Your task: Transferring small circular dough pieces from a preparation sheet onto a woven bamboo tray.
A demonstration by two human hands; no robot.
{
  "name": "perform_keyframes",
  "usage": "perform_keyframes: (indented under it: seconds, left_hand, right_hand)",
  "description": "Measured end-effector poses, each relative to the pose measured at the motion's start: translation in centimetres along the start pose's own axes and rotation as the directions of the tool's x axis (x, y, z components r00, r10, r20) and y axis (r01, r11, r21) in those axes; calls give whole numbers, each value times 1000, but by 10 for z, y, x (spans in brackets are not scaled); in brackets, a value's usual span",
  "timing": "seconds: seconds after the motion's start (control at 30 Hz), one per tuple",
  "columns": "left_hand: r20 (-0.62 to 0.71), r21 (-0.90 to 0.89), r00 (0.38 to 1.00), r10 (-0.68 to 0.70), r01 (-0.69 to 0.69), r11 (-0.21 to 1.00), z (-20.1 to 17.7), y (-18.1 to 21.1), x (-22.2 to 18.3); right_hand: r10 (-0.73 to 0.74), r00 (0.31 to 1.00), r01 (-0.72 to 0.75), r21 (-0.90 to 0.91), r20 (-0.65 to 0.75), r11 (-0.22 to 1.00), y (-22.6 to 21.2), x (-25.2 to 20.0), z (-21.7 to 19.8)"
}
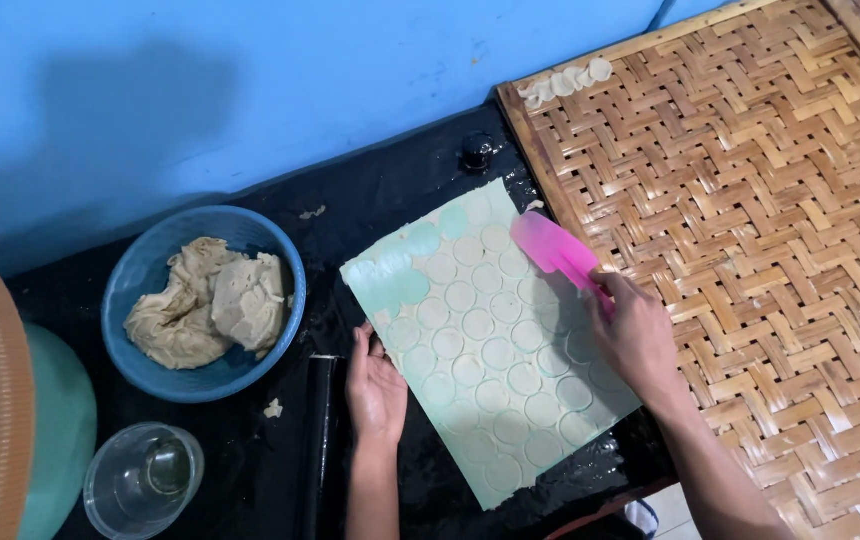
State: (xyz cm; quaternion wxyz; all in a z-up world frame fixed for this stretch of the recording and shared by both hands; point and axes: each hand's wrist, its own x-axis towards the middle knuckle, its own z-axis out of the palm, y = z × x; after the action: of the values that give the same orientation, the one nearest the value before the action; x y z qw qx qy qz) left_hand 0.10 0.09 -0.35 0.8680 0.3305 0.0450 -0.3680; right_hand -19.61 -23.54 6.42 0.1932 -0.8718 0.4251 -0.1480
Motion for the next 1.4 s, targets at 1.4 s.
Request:
perform_keyframes:
  seconds: [1.4]
  left_hand:
    - [53, -8, 993, -110, 111, 994, 15, 4, 14]
  right_hand:
    - [109, 927, -337, 673, 358, 659, 55, 22, -1]
